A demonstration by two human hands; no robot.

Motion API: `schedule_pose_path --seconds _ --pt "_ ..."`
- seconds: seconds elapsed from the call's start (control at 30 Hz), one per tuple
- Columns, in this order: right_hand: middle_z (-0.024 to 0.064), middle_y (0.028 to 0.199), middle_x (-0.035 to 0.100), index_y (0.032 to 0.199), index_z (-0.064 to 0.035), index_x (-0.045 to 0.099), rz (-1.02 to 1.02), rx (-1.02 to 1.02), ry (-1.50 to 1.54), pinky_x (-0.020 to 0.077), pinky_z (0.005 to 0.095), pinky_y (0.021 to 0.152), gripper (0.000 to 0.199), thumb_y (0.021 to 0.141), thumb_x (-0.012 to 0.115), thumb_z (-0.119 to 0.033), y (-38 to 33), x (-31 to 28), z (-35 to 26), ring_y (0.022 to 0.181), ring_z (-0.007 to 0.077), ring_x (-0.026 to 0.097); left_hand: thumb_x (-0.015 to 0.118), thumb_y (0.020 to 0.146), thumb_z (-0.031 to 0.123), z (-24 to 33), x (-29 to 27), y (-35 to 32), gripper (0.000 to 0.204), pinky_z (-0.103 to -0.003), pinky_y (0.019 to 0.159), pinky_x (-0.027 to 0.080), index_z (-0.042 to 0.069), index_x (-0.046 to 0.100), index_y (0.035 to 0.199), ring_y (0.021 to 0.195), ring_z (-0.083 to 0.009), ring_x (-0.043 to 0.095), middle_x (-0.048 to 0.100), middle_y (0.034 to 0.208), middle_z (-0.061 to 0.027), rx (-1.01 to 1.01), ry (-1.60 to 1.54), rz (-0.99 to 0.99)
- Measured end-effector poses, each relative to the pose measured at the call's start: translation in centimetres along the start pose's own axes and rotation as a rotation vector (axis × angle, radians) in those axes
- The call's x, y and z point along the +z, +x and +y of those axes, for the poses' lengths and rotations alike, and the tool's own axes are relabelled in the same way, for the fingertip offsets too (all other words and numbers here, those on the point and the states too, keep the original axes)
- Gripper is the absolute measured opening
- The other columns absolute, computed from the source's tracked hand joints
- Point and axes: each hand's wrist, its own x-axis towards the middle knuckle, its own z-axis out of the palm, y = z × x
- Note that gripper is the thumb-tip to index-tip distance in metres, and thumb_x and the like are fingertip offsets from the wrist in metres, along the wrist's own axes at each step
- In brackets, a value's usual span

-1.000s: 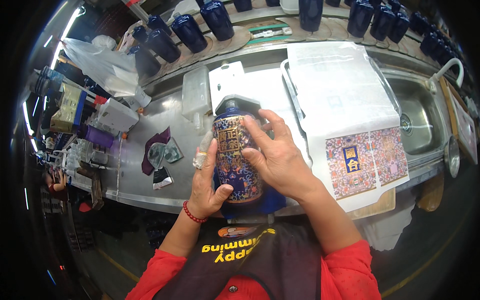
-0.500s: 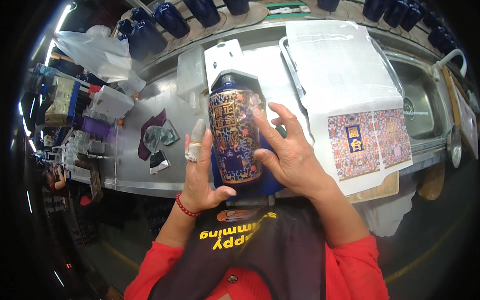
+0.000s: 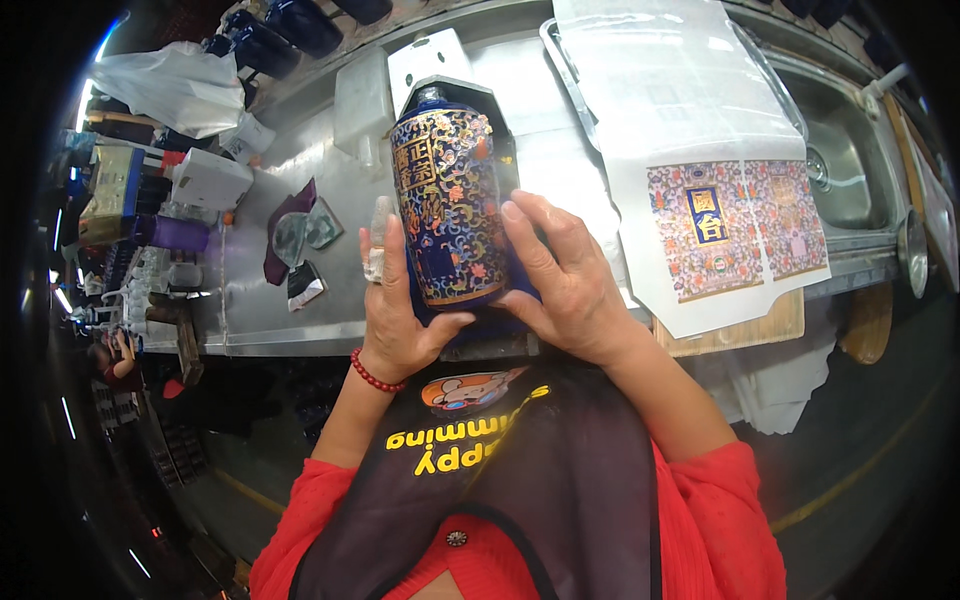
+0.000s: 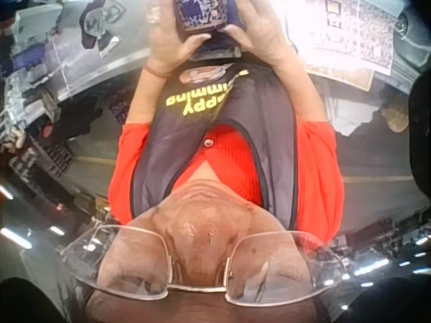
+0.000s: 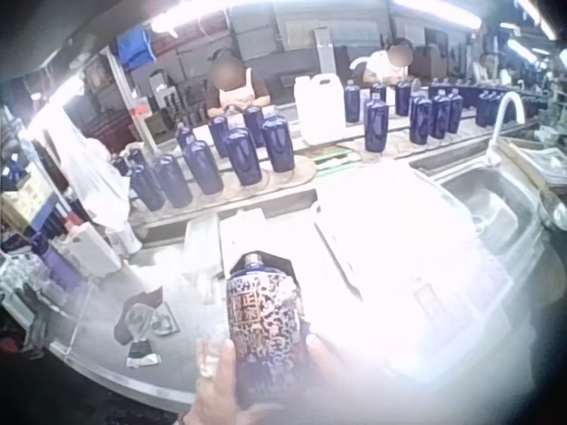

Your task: The person applies a decorative sticker to a dark blue bottle, smoothing it with a green card and adjusting the edges. They rotate the bottle to align the design and continue smoothing the surface.

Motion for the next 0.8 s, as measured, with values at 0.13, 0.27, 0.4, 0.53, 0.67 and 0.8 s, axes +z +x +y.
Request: schedule_pose_path --seconds 0.13,0.27,0.4,0.53,0.67,0.8 --pt "0.0211 0.142 0.051 0.149 -0.0008 0.045 0.097 -0.140 -0.039 0.0477 0.0476 0.103 0.088 0.071 0.085 -0.016 0.3 -0.1 -0.3 0.125 0.0405 0.055 0.067 0.093 0.052 -0.1 0.2 -0.1 0.101 -0.065 0.120 0.012 -0.013 0.020 0.156 0.142 -0.0464 0.042 0.044 0.150 -0.0321 -0.033 -0.067 -0.011" --pt "0.0214 0.141 0.053 0.147 0.0011 0.047 0.063 -0.068 -0.019 0.0478 0.0479 0.103 0.084 0.074 0.084 -0.019 0.3 -0.5 -0.6 0.124 0.0403 0.056 0.068 0.094 0.044 -0.2 1.1 -0.5 0.098 -0.064 0.120 0.012 -0.013 0.018 0.156 0.143 -0.0480 0.040 0.041 0.152 -0.0335 -0.047 -0.077 0.026" --pt "0.0212 0.140 0.053 0.142 -0.0014 0.054 0.059 -0.009 -0.017 0.0478 0.0481 0.103 0.077 0.073 0.084 -0.018 -0.1 -0.3 -0.5 0.124 0.0396 0.056 0.071 0.093 0.036 0.2 0.8 -1.0 0.081 -0.063 0.121 0.012 -0.005 0.036 0.154 0.144 -0.0472 0.039 0.044 0.153 -0.0301 0.011 0.067 0.102" --pt "0.0202 0.139 0.053 0.137 -0.0071 0.062 0.045 -0.037 -0.019 0.0481 0.0477 0.103 0.071 0.070 0.084 -0.013 -0.4 0.0 -0.4 0.125 0.0387 0.056 0.072 0.093 0.025 0.9 0.6 -1.0 0.057 -0.060 0.122 0.011 0.007 0.056 0.145 0.143 -0.0472 0.041 0.053 0.148 -0.0255 0.150 0.144 0.151" --pt "0.0187 0.138 0.054 0.134 -0.0098 0.065 0.027 -0.039 -0.025 0.0484 0.0473 0.102 0.068 0.068 0.084 -0.008 -0.6 0.3 -0.4 0.125 0.0379 0.056 0.077 0.084 0.011 1.4 0.6 -1.0 0.052 -0.058 0.123 0.014 0.020 0.068 0.135 0.142 -0.0399 0.045 0.062 0.140 -0.0172 0.116 0.147 0.171" --pt "0.0179 0.137 0.054 0.134 -0.0095 0.065 0.018 -0.036 -0.028 0.0482 0.0472 0.102 0.067 0.069 0.083 -0.008 -0.5 0.3 -0.5 0.124 0.0376 0.056 0.076 0.083 0.005 1.3 0.6 -0.9 0.049 -0.058 0.122 0.018 0.022 0.072 0.129 0.138 -0.0390 0.050 0.067 0.134 -0.0157 0.136 0.173 0.197"
